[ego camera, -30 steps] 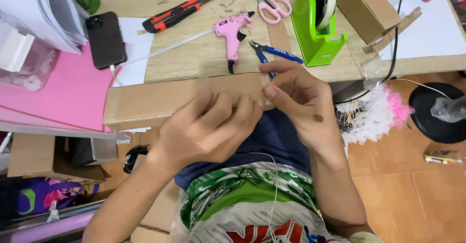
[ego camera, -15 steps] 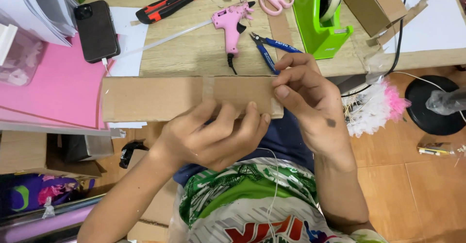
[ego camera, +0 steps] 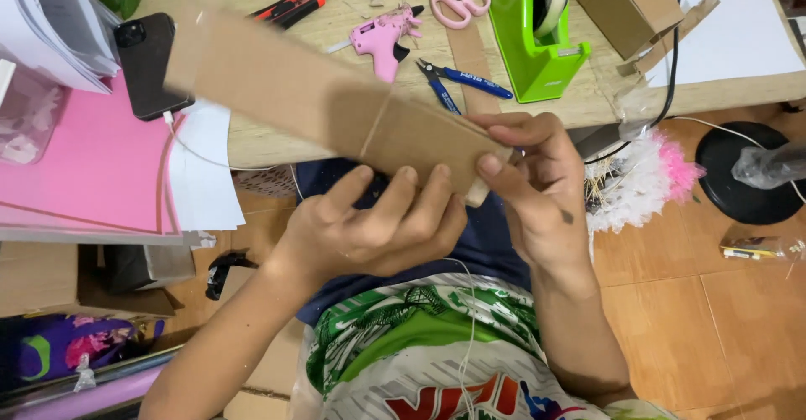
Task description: The person assembles a rectangular cardboard box by folding flaps and securing them with clear packing tape. They repeatedly rotate the box, apply tape to edges, and press the tape down to seal the seams.
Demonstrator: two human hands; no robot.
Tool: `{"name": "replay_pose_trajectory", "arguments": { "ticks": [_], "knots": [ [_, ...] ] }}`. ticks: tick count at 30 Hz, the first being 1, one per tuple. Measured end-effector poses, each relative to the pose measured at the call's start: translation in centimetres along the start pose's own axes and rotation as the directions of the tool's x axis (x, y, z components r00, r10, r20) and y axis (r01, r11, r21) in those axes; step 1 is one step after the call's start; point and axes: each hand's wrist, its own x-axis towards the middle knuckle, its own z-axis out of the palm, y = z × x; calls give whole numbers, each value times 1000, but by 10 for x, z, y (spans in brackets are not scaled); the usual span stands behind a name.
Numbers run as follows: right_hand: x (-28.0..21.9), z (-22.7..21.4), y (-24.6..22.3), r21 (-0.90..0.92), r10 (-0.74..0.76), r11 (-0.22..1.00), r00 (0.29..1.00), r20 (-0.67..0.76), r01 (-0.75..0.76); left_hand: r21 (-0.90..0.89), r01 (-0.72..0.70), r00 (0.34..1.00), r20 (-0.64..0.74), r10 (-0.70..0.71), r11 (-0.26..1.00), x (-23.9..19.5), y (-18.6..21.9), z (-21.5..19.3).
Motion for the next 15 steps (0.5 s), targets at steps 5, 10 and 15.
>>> {"name": "replay_pose_trajectory", "arguments": {
  "ticks": [5,10,15],
  "knots": [
    [-8,-26,14,-83,-226,973,960,-167,215,-481,570,809,190,-556,666,11,26,9],
    [-33,-52,16,-121,-248,966,953,-174,229,-505,476,506,827,-246,-720,22,57,40],
    [-69,-94,33,-146,-104,987,970,-219,73,-533,658,485,840,-243,-531,38,72,49]
  ]
}}
